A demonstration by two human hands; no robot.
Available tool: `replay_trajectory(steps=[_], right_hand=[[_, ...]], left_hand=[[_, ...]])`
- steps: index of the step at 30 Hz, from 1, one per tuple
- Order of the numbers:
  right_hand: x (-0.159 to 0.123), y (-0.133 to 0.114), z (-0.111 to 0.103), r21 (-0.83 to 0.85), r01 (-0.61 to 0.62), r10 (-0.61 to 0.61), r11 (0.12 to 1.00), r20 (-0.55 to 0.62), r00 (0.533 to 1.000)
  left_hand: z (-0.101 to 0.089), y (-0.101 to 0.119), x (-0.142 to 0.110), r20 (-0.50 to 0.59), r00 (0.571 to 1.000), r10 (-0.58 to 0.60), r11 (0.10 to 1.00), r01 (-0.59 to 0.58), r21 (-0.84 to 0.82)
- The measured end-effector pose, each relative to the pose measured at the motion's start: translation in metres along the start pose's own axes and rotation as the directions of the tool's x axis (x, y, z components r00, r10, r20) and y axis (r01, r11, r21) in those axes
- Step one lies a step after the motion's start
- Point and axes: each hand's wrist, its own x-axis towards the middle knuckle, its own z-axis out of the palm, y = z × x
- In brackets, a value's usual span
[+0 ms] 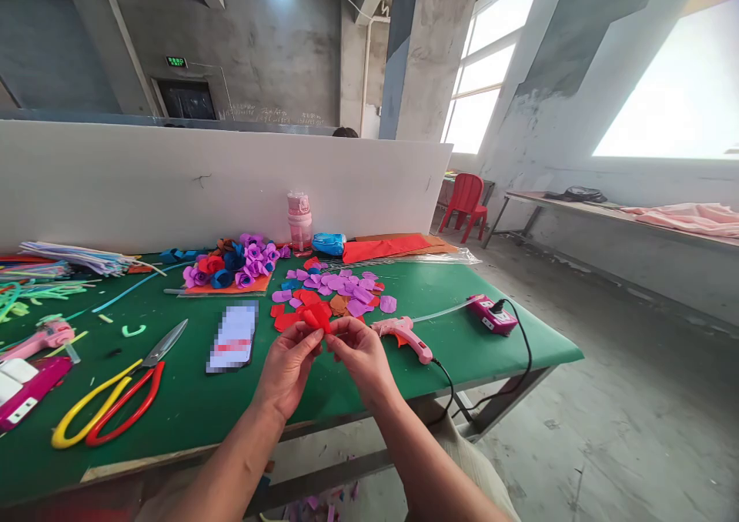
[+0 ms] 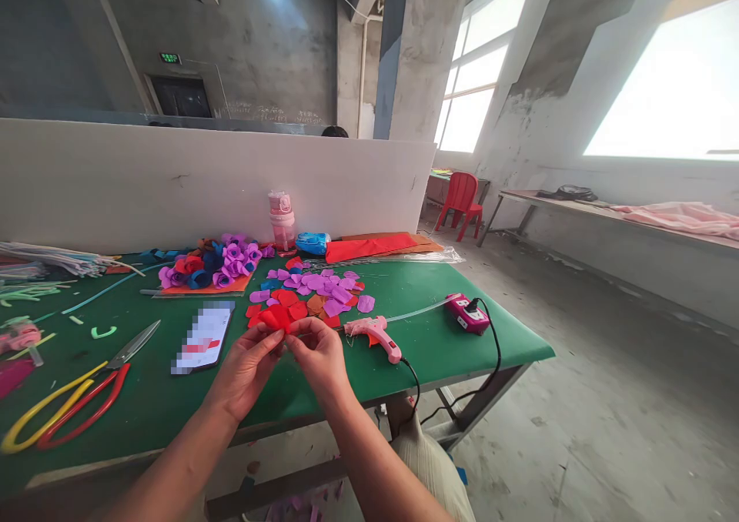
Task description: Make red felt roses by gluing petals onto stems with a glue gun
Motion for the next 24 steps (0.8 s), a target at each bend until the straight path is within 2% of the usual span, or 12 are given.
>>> replay_trajectory(steps=[7, 13, 24], right_hand=[[-0.0016, -0.0023, 0.0006, -0.079, 0.067, -0.07, 0.995, -0.032, 0.997], [-0.001, -0.0058, -0.0042, -0.068, 0.036, -0.037, 0.997, -0.018, 0.999], [-0.0033, -0.0055, -0.0018, -0.15, 0.093, -0.097, 0.984, -0.018, 0.995]], left_hand=[[0.0006, 0.0004, -0.0016, -0.008, 1.0, -0.004, 1.0, 0.004, -0.012], [-0.0007, 0.0046, -0.0008, 0.088, 0.995, -0.055, 0.998, 0.053, 0.032], [0.0008, -0.0006, -0.0006, 0.057, 0.998, -0.029, 1.0, 0.029, -0.001]])
